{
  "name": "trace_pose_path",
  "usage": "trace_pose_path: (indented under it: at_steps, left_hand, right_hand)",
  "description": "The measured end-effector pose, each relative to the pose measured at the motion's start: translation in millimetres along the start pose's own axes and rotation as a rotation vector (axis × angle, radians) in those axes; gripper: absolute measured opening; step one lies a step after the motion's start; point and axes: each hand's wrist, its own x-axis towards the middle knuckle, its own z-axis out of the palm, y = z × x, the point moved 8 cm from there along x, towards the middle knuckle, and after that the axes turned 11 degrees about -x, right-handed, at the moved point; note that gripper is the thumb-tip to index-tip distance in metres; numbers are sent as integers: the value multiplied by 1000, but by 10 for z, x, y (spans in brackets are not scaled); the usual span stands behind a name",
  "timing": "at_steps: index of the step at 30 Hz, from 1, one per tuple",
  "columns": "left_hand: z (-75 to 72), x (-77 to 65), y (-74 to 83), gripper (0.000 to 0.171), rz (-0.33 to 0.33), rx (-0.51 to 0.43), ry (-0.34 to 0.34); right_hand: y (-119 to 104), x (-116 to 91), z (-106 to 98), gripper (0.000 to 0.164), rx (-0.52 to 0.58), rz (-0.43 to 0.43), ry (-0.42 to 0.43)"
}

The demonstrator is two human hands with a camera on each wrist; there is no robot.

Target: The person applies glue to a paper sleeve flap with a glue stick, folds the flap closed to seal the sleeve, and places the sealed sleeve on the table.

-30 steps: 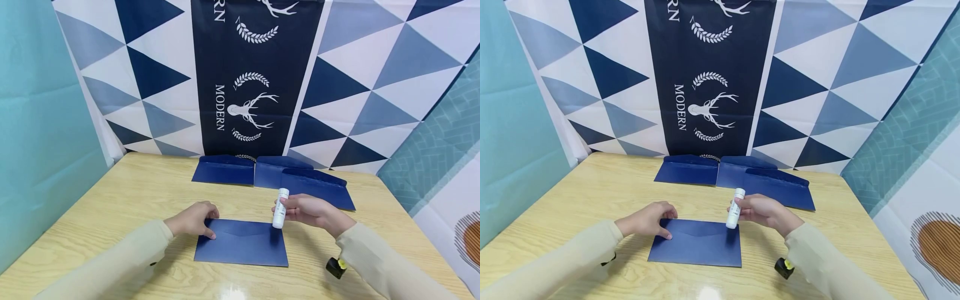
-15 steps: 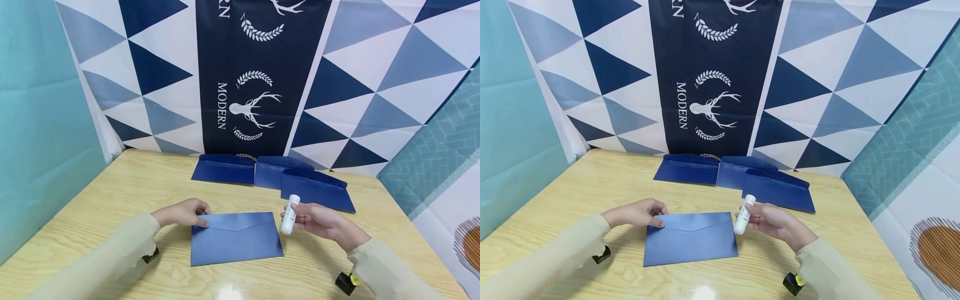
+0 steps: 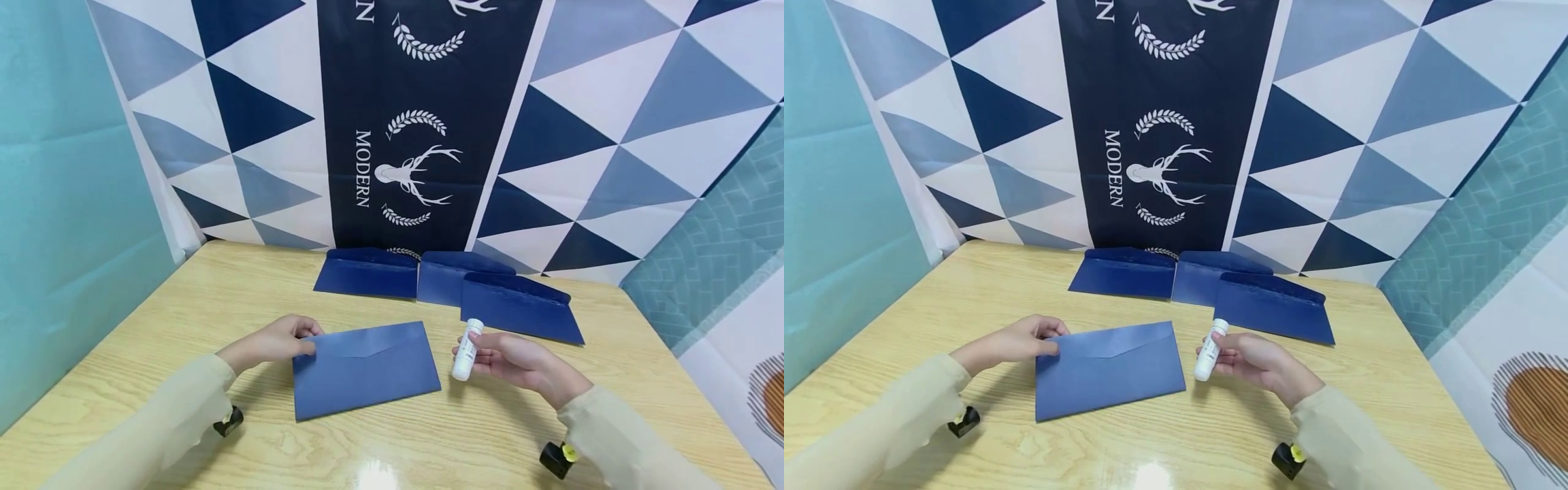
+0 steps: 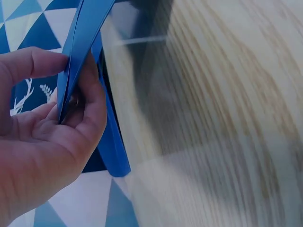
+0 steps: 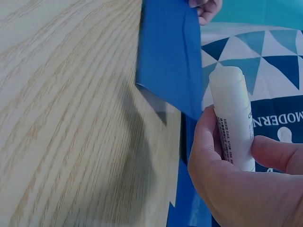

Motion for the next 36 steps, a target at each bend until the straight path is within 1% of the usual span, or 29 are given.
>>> trace_pose_path:
  at_steps: [9,13,17,23,28,33,36]
  left_hand:
    - [-288,-93,32,26,0,-16,132]
    - [-419,-143,52,27,-1,-19,187]
    - [-535,-196,46,28,-27,-33,242]
    - [-625,-272,5,30,-61,-46,279]
    - [-719,-330,-40,33,-77,-42,302]
    - [-875,-345,-45,33,-83,-33,320]
    - [-1001,-364,-38,35,-82,-24,335]
  right_hand:
    - [9,58,40,68,-15,-4,4]
    - [17,59,35,70,-3,9,23]
    - [16,58,37,73,8,15,31]
    - [36,46,60,77,28,2,-1]
    - [78,38,92,75,16,-3,-30]
    - [90,35,120,76,-2,-4,-40]
    - [97,36,136,77,-10,-4,-43]
